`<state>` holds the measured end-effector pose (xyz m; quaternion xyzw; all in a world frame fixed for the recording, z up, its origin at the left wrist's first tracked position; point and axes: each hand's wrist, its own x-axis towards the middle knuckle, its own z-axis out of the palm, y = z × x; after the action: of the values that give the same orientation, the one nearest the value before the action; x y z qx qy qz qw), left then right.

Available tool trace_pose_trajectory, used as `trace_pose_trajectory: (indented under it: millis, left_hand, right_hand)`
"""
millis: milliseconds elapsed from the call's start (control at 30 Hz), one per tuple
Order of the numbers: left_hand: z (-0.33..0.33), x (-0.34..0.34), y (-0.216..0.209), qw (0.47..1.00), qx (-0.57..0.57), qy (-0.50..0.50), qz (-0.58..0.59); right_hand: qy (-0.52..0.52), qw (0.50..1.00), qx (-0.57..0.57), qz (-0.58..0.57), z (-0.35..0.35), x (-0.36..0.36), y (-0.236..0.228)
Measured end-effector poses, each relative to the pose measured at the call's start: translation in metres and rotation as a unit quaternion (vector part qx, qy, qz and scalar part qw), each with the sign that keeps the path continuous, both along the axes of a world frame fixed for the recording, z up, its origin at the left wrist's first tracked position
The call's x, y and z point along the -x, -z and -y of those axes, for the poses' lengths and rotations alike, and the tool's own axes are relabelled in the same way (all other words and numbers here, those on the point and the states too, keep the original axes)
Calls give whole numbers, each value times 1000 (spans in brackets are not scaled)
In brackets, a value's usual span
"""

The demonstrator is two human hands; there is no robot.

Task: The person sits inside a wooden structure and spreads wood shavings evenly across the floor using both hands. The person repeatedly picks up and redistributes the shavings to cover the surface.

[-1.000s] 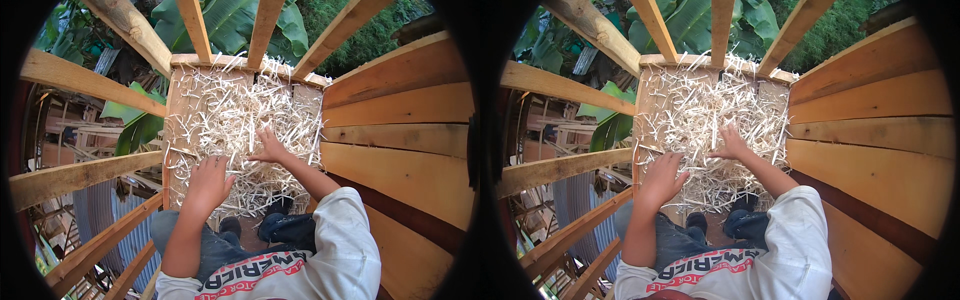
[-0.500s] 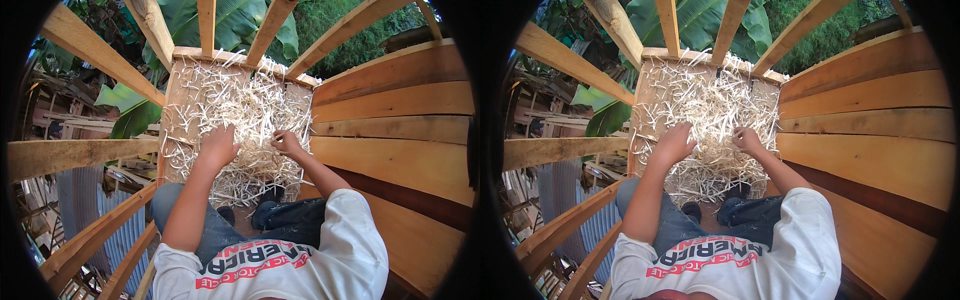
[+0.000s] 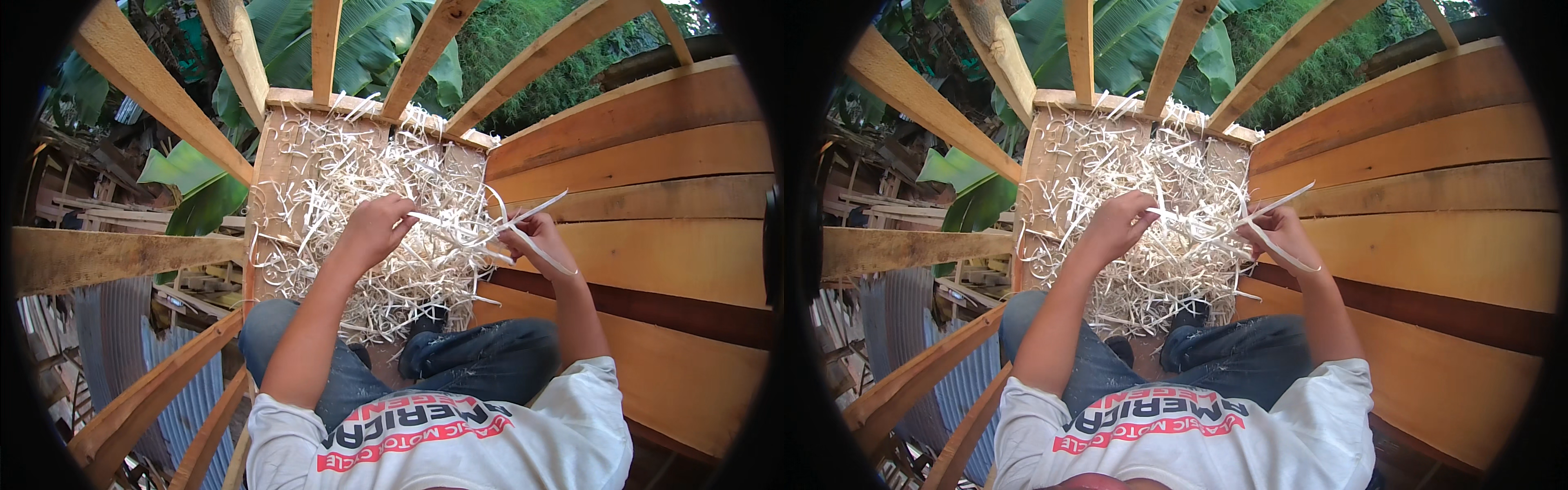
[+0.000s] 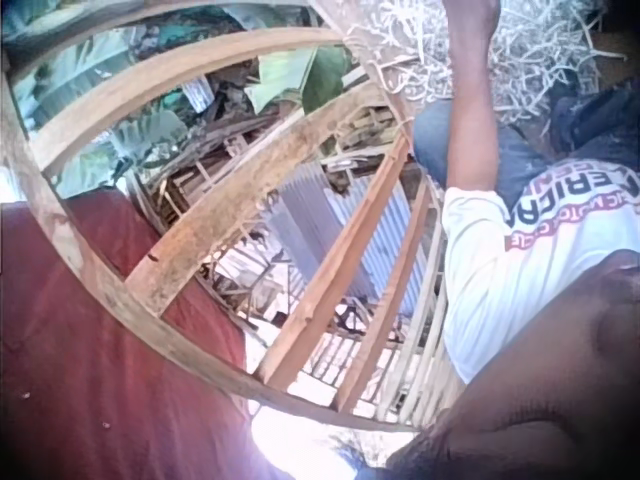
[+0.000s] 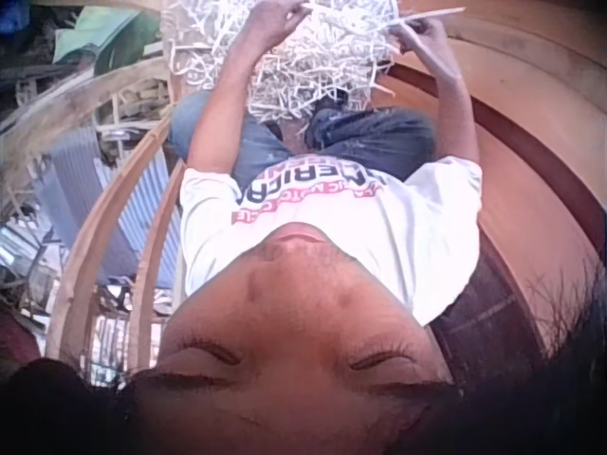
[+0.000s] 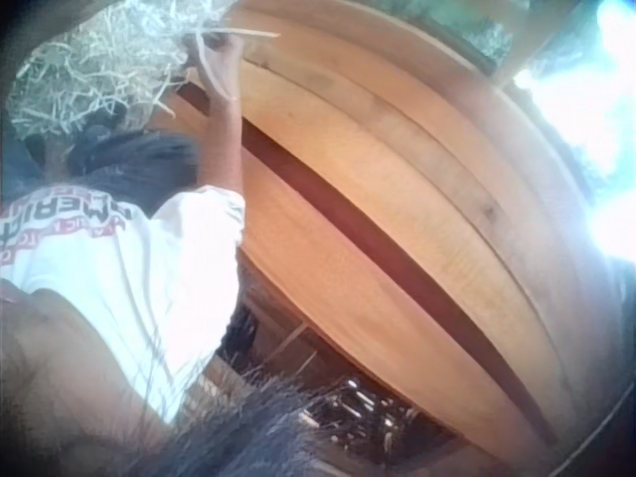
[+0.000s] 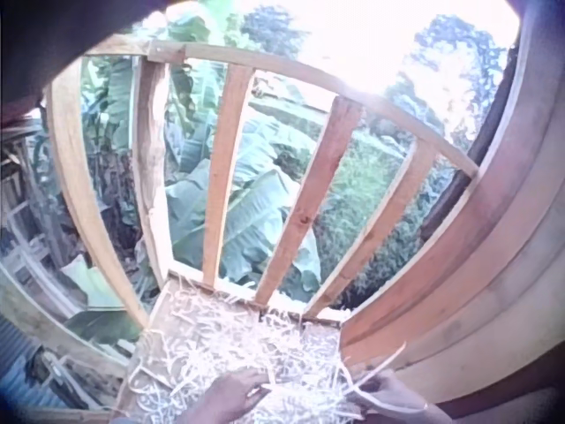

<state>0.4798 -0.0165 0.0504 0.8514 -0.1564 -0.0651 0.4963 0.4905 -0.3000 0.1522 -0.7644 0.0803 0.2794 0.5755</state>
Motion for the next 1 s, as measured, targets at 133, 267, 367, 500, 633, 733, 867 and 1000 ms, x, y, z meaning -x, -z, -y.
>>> trace_pose_trajectory:
  millis: [133, 267, 367, 500, 633, 733, 867, 1000]
  left_hand:
    - [4, -2, -4, 996, 80, -24, -19]
    - [0, 0, -2, 994, -79, 1, -81]
    - [-9, 15, 25, 939, -312, 38, -141]
    - [-13, 16, 16, 907, -355, 38, -223]
    - [-20, 29, 0, 932, -328, 4, -155]
    - [-17, 42, -15, 934, -322, 15, -156]
    - [-21, 70, -30, 931, -336, 9, -142]
    - [-16, 78, -36, 932, -328, 9, -151]
  right_hand:
    - [18, 999, -4, -32, 15, 7, 5]
    - [28, 996, 2, -79, 8, 14, 26]
    - [17, 994, -6, -104, -12, 6, 56]
    - [41, 995, -6, -88, -17, -64, 126]
    - [217, 972, -85, 12, -50, -193, 154]
    - [349, 914, -165, 121, -58, -311, 136]
    - [228, 951, -80, 194, -57, -368, 88]
    - [29, 935, 200, 290, -68, -283, 163]
